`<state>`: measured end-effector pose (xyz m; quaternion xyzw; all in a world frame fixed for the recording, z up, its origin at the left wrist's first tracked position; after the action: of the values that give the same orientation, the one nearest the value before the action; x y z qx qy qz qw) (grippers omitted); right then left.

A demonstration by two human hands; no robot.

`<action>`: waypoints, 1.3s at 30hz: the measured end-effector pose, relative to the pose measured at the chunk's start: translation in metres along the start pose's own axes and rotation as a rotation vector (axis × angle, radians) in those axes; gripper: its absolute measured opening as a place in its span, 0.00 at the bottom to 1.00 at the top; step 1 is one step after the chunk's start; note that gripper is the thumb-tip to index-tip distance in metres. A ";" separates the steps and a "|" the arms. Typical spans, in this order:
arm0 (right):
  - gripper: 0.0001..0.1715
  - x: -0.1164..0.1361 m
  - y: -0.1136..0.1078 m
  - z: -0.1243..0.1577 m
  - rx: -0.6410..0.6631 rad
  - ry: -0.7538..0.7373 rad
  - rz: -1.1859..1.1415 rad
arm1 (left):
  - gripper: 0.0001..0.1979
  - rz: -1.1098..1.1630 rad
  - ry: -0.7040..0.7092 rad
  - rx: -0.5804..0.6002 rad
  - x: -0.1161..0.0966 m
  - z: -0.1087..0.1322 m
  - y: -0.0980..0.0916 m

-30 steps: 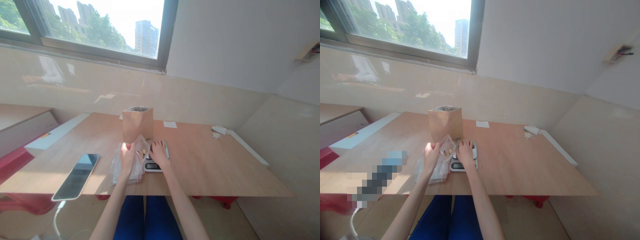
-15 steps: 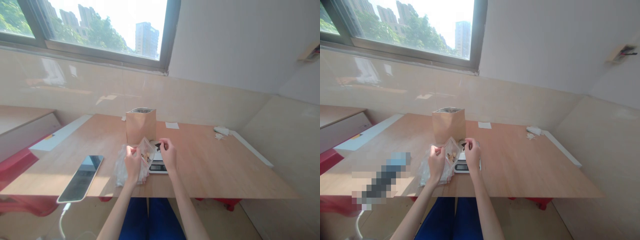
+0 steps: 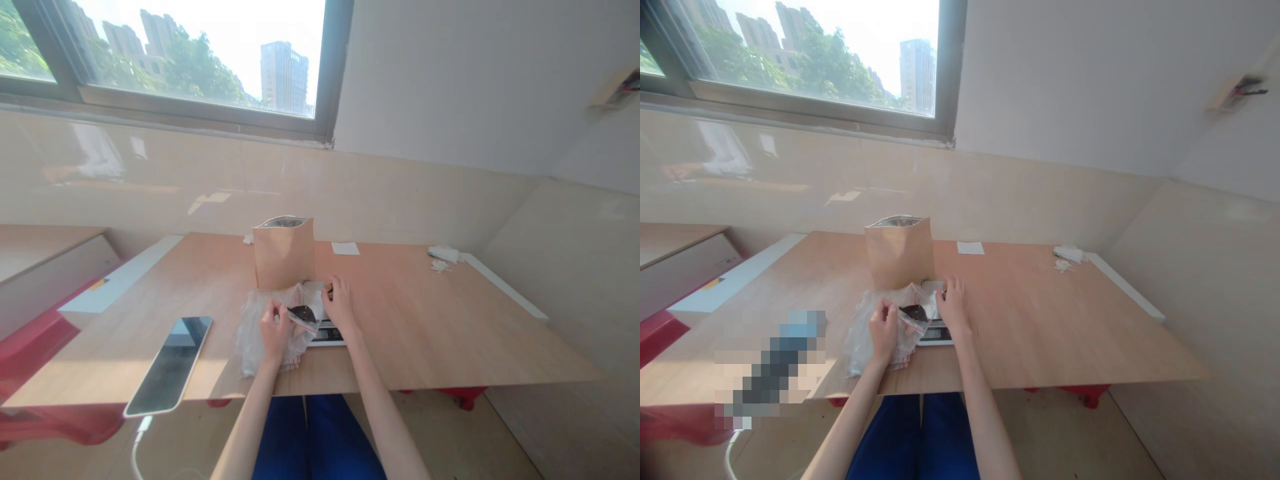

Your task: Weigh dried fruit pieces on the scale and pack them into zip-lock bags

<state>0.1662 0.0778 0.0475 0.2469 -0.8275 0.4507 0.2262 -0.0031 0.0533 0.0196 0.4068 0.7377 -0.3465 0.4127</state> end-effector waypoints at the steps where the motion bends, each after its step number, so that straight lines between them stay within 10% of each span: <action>1: 0.17 -0.008 0.003 -0.001 0.055 0.011 0.027 | 0.10 0.003 0.006 0.007 0.001 0.001 0.001; 6: 0.14 -0.019 0.004 -0.003 0.111 0.049 -0.047 | 0.10 0.010 -0.006 -0.008 0.002 0.002 -0.001; 14: 0.23 0.030 -0.007 0.007 0.093 0.253 -0.529 | 0.10 0.017 -0.073 -0.030 0.002 0.002 -0.003; 27: 0.19 0.070 -0.011 0.048 -0.016 -0.026 -0.327 | 0.12 0.052 -0.134 -0.150 0.007 0.005 -0.008; 39: 0.15 0.092 -0.013 0.024 0.178 -0.145 -0.044 | 0.11 0.024 -0.132 0.040 -0.039 -0.006 -0.006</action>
<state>0.0991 0.0324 0.0986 0.3162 -0.7927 0.4982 0.1530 0.0022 0.0437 0.0578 0.4000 0.6969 -0.3820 0.4565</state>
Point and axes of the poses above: each hand's wrist, its own z-axis away from the middle knuckle, its own y-axis out of the palm, x = y × z, the point moved 3 cm from there along -z, towards the middle knuckle, and after that the axes turned 1 degree about x, right-handed, at the moved point
